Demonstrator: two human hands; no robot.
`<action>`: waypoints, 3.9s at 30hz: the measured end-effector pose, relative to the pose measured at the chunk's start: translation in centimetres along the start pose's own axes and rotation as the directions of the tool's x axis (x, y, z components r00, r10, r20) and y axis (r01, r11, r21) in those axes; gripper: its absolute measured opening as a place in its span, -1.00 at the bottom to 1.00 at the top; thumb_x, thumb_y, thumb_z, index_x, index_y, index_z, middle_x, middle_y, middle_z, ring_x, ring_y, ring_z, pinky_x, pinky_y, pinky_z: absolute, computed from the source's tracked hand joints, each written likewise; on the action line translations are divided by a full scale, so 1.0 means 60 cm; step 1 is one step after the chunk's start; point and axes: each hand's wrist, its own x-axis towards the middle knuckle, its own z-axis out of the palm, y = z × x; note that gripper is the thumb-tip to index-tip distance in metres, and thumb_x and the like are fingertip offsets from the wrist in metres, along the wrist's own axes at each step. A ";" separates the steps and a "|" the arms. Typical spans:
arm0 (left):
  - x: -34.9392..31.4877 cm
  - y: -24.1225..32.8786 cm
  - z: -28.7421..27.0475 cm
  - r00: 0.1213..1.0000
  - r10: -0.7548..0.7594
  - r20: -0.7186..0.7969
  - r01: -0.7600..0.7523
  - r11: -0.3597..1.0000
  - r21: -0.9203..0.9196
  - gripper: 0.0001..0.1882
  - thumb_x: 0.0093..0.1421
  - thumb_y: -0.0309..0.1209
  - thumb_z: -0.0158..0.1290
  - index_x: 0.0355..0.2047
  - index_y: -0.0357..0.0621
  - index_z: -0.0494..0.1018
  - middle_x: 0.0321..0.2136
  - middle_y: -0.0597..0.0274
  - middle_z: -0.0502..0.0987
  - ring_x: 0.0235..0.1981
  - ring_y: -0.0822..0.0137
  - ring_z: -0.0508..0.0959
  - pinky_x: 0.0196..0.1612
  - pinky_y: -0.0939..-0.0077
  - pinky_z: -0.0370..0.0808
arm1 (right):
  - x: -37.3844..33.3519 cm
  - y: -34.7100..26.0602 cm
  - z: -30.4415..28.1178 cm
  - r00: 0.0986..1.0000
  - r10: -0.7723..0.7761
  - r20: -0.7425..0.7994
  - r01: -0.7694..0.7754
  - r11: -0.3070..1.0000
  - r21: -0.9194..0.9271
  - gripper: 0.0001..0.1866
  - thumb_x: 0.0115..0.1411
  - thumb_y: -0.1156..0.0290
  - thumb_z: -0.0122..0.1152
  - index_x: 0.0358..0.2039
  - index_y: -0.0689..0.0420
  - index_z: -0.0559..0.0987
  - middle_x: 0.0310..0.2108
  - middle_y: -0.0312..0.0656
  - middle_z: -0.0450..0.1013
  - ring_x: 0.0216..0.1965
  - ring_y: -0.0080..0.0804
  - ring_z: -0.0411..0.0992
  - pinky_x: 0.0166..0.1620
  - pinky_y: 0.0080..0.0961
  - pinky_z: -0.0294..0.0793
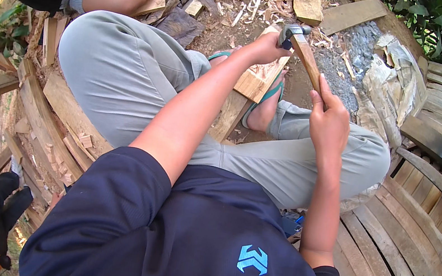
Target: The person uses a chisel and a hammer to carve out a section in a piece of wood while sitting on a wooden platform.
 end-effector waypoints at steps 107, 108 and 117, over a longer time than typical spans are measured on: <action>0.237 -0.015 0.026 0.937 0.083 -0.339 0.124 0.829 0.546 -0.39 -0.05 0.23 0.40 -0.25 -0.02 0.74 -0.50 0.36 0.70 -0.42 0.44 0.69 -0.26 0.42 0.55 | 0.430 0.115 -0.015 0.927 -0.244 0.285 0.251 0.968 0.014 -0.79 0.09 0.31 0.28 -0.34 0.14 0.73 -0.46 0.10 0.60 -0.41 -0.07 0.61 -0.27 -0.14 0.55; 0.234 -0.013 0.030 0.930 0.102 -0.352 0.120 0.822 0.556 -0.39 -0.06 0.24 0.40 -0.25 -0.02 0.74 -0.50 0.35 0.70 -0.43 0.43 0.68 -0.27 0.42 0.55 | 0.430 0.114 -0.012 0.925 -0.232 0.300 0.253 0.967 -0.031 -0.79 0.09 0.31 0.28 -0.33 0.13 0.73 -0.46 0.10 0.60 -0.40 -0.07 0.61 -0.27 -0.15 0.55; 0.220 -0.023 0.037 0.906 0.127 -0.405 0.105 0.857 0.505 -0.36 -0.08 0.26 0.40 -0.16 0.06 0.74 -0.53 0.36 0.68 -0.47 0.42 0.66 -0.29 0.41 0.55 | 0.416 0.113 -0.033 0.936 -0.239 0.257 0.218 0.970 0.105 -0.76 0.09 0.27 0.35 -0.27 0.10 0.74 -0.46 0.02 0.62 -0.37 -0.19 0.63 -0.24 -0.21 0.56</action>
